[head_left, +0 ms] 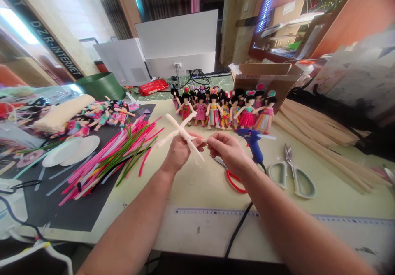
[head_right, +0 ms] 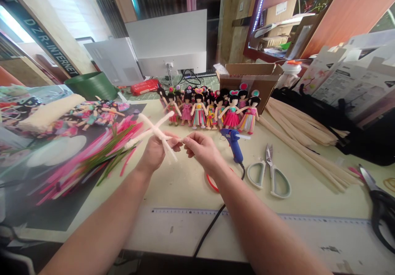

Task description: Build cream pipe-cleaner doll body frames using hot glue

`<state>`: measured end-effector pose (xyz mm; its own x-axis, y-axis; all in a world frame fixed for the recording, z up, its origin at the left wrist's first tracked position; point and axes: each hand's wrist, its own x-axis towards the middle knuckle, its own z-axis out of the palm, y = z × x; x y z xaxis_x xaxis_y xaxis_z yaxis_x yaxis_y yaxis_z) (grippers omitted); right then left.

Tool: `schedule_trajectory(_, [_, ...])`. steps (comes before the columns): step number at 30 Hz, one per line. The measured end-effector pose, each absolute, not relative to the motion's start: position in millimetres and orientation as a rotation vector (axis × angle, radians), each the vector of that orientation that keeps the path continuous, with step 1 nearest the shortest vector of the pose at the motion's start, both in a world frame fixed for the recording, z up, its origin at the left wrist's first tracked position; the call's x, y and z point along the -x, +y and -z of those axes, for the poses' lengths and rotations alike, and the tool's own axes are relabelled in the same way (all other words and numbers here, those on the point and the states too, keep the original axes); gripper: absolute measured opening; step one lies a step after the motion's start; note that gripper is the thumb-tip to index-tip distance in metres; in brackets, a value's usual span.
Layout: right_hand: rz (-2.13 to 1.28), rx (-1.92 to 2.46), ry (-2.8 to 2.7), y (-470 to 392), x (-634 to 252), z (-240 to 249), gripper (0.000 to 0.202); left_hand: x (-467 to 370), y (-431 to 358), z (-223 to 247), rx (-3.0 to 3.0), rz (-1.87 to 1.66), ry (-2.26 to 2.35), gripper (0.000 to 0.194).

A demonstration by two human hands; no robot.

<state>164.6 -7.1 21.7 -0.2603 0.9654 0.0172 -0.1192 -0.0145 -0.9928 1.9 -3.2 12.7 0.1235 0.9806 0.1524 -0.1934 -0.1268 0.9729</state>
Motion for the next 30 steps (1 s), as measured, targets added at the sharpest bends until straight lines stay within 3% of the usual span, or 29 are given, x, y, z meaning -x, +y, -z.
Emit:
schedule_trajectory(7, [-1.206,0.984,-1.354,-4,-166,-20,0.019,1,-2,-11,-1.078,-1.202,0.821,0.018])
schedule_trajectory(12, [-0.973,1.013,-1.441,-3,-171,-21,0.013,13,-4,-17,-0.938,-0.921,0.568,0.04])
schedule_trajectory(19, [-0.603,1.026,-1.716,-9,-169,-20,0.012,-3,-4,-9,-0.927,-1.058,0.803,0.031])
schedule_trajectory(23, [-0.86,0.988,-1.603,-6,-166,-16,0.012,-4,-2,-7,-0.936,-1.139,0.884,0.03])
schedule_trajectory(30, [-1.36,1.009,-1.292,0,-168,-17,0.029,-3,-3,-7,-1.143,-1.236,0.956,0.031])
